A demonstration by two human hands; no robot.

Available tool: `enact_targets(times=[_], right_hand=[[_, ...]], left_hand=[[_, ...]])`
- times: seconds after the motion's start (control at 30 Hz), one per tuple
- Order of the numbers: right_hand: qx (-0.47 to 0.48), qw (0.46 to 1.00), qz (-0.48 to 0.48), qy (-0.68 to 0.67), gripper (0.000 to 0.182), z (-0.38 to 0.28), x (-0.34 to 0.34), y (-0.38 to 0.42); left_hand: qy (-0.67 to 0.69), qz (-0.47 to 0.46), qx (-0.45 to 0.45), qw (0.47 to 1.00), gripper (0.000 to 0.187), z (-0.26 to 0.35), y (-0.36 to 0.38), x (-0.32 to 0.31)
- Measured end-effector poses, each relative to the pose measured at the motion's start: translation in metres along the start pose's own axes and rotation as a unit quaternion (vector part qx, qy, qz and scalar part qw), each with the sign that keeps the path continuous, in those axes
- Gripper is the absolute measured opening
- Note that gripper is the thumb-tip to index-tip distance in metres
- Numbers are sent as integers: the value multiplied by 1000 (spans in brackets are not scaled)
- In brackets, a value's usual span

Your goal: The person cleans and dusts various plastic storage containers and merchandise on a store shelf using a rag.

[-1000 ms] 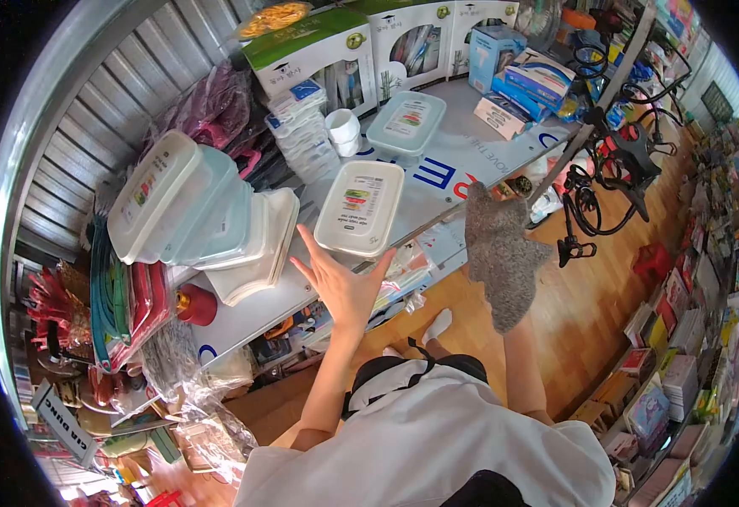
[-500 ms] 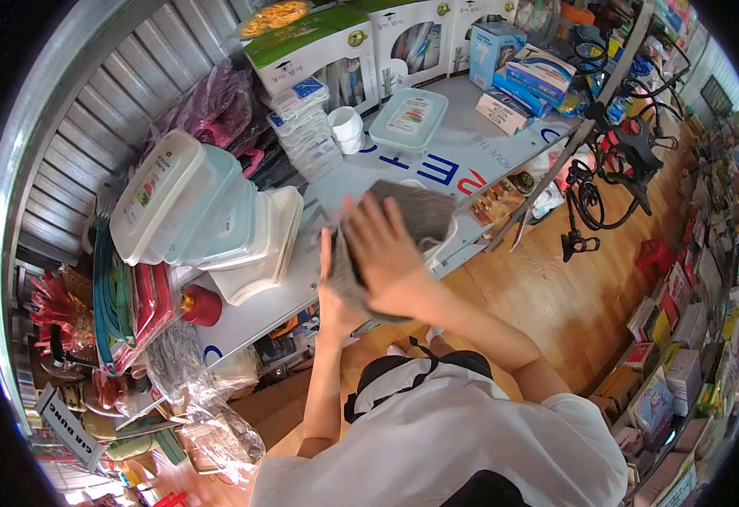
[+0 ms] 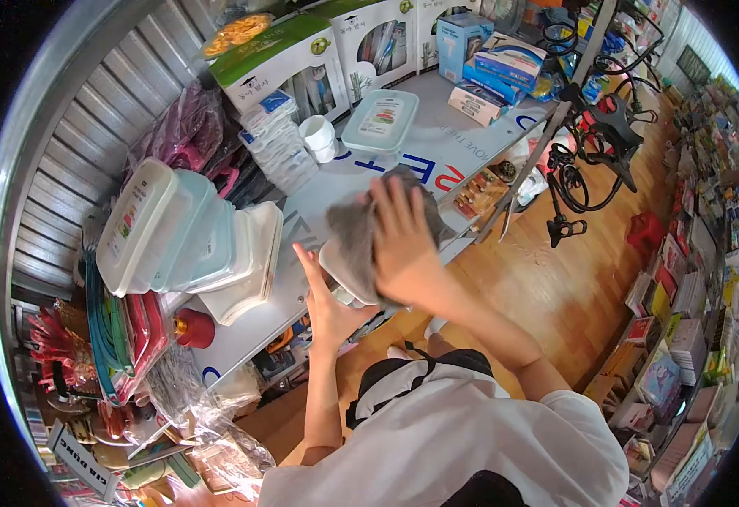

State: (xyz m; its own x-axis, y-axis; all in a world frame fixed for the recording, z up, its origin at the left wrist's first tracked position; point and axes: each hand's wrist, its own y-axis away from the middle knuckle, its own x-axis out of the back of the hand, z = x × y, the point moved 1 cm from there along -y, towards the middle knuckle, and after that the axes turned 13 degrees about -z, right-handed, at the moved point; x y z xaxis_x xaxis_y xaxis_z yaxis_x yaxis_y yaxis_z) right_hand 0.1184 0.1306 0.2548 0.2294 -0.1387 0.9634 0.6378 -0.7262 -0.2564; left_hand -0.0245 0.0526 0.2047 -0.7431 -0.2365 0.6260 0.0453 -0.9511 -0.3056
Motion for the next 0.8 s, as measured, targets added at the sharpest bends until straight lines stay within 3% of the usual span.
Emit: enact_targets(times=[0.1, 0.17, 0.2, 0.27, 0.3, 0.43, 0.53, 0.57, 0.67, 0.7, 0.8], right_hand=[[113, 985, 42, -127, 60, -46, -1, 19], [140, 977, 46, -155, 55, -37, -9, 13], [156, 972, 47, -168, 53, -30, -11, 8], [133, 979, 52, -145, 50, -5, -7, -6], [111, 985, 62, -114, 50, 10, -10, -17], [15, 996, 19, -90, 48, 25, -12, -28], [79, 996, -24, 21, 46, -8, -2, -16], [129, 988, 28, -74, 43, -21, 0, -13], [146, 975, 69, -156, 42, -24, 6, -17], [155, 969, 39, -187, 43, -15, 6, -23], [158, 972, 70, -162, 44, 27, -13, -30]], left_hand=[[96, 4, 26, 995, 126, -10, 2, -1], [19, 14, -46, 999, 130, -7, 2, 4], [22, -1, -19, 1000, 133, -2, 3, 6], [29, -28, 34, 999, 138, 8, 5, 10], [1, -21, 12, 1000, 152, 0, 6, 6], [-3, -26, 2, 1000, 149, 15, 1, 9], [-11, -51, 10, 999, 149, 14, 0, 10], [11, -56, -7, 998, 147, 11, 2, 9], [9, -13, -14, 1000, 141, 9, 4, 9], [-6, -2, -22, 1000, 137, 13, 3, 11], [-30, 28, -57, 998, 125, 32, -2, 18]])
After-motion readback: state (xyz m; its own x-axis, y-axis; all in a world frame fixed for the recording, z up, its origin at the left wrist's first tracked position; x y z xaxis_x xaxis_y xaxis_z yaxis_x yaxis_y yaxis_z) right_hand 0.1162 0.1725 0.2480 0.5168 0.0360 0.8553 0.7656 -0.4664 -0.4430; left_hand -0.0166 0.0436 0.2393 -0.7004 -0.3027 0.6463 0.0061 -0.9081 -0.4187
